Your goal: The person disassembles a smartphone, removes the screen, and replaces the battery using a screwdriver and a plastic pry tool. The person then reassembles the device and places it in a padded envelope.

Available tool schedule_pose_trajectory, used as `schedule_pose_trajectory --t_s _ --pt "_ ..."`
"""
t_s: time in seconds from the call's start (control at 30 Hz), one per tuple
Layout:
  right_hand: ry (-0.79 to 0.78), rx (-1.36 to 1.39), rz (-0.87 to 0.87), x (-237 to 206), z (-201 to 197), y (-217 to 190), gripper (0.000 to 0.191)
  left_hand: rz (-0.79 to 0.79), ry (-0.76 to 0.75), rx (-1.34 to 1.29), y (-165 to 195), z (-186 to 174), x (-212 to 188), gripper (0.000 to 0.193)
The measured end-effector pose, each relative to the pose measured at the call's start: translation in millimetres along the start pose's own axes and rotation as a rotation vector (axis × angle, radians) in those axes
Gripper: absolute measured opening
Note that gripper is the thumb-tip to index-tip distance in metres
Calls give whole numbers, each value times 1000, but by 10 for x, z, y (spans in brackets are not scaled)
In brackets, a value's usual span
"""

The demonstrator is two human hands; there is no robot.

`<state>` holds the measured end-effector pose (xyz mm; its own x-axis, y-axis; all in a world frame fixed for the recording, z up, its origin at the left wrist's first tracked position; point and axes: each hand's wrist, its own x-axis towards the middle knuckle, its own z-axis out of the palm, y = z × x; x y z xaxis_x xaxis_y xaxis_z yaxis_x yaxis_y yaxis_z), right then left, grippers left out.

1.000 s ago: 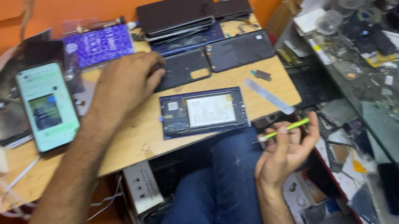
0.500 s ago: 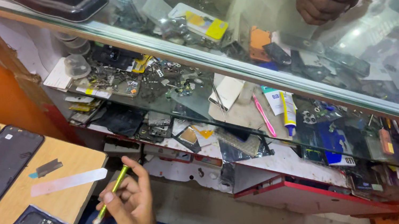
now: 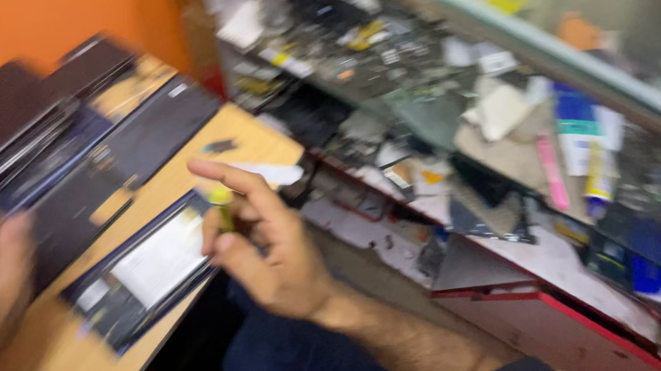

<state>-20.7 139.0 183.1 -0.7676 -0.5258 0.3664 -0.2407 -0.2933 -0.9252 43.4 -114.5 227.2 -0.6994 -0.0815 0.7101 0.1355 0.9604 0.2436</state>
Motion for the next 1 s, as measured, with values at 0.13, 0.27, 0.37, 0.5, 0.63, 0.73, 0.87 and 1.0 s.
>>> schedule_pose_trajectory --t_s 0.13,0.27,0.37,0.5,0.63,0.73,0.87,1.0 --pt "-273 -502 28 -322 413 -72 51 -86 70 -80 -549 -33 -383 17" --pt "-305 -842 210 -524 890 -110 54 -119 93 -115 -723 9 -548 15" --pt "-301 -957 61 -569 1078 -90 52 -38 123 -81 -718 -83 -561 15" --pt "-312 -995 124 -596 1149 -85 52 -65 114 -82 -663 -220 -497 14" --pt "-283 -983 105 -568 1134 -96 52 -66 91 -97 -642 -187 -449 14" --pt "-281 -963 103 -576 1105 -82 54 -83 80 -98 -667 -114 -459 13" --pt "-295 -936 125 -616 1045 -58 55 -119 38 -111 -658 -52 -423 10" --pt "-239 -824 -89 -617 925 -185 52 -108 5 -98 -470 -69 -344 9"
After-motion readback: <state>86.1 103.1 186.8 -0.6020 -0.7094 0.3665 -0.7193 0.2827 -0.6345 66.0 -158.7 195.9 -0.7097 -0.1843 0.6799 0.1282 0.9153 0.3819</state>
